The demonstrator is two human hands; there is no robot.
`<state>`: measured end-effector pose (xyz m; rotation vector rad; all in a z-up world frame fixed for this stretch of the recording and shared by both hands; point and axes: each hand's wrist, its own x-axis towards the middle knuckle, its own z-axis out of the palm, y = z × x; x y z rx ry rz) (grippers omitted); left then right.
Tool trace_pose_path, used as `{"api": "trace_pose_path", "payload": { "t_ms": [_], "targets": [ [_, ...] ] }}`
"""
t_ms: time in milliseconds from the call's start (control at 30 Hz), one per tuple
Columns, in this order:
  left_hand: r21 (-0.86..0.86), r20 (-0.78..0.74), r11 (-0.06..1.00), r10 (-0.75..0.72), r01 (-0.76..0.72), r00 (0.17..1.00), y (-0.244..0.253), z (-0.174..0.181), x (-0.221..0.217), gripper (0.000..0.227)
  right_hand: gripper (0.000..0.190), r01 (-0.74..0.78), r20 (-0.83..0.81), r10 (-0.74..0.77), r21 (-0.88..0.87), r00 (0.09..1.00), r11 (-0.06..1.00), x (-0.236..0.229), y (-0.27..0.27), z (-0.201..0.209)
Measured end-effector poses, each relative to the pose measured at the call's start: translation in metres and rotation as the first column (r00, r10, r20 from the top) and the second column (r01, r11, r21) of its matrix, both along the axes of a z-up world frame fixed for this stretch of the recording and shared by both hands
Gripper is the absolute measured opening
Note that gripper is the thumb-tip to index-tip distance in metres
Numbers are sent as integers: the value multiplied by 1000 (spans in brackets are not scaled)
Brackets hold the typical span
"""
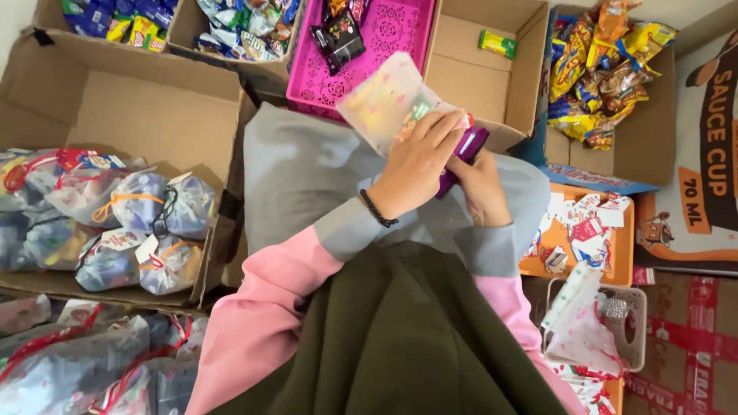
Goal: The person sits on the floor and packs various snack items into small transparent drawstring bags. They place items into the bags, tie the drawstrings, and set the completed bags into a cardboard box.
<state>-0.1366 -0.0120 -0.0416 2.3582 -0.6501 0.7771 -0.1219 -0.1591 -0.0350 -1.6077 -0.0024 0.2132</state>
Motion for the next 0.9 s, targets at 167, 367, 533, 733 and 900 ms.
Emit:
{"api": "trace_pose_path", "payload": {
  "t_ms": [167,367,533,733,900],
  "targets": [
    [15,52,997,74,-75,996,-8,-10,-3,43,29,-111,-71,143,340,987,934,-5,-4,-41],
    [-50,-11,980,192,-192,981,-21,24,-23,40,32,-179,0,189,311,982,933,-1,10,-23],
    [59,50,996,66,-69,997,-7,0,-24,43,30,-232,62,224,175,973,957,7,23,-10],
    [18,-26,999,48,-47,999,-19,-31,-27,57,28,-270,125,271,-22,955,963,7,48,1],
    [-197,-115,969,-173,149,978,-26,-32,-33,73,26,-301,178,342,-221,923,928,14,69,12]
  ]
}}
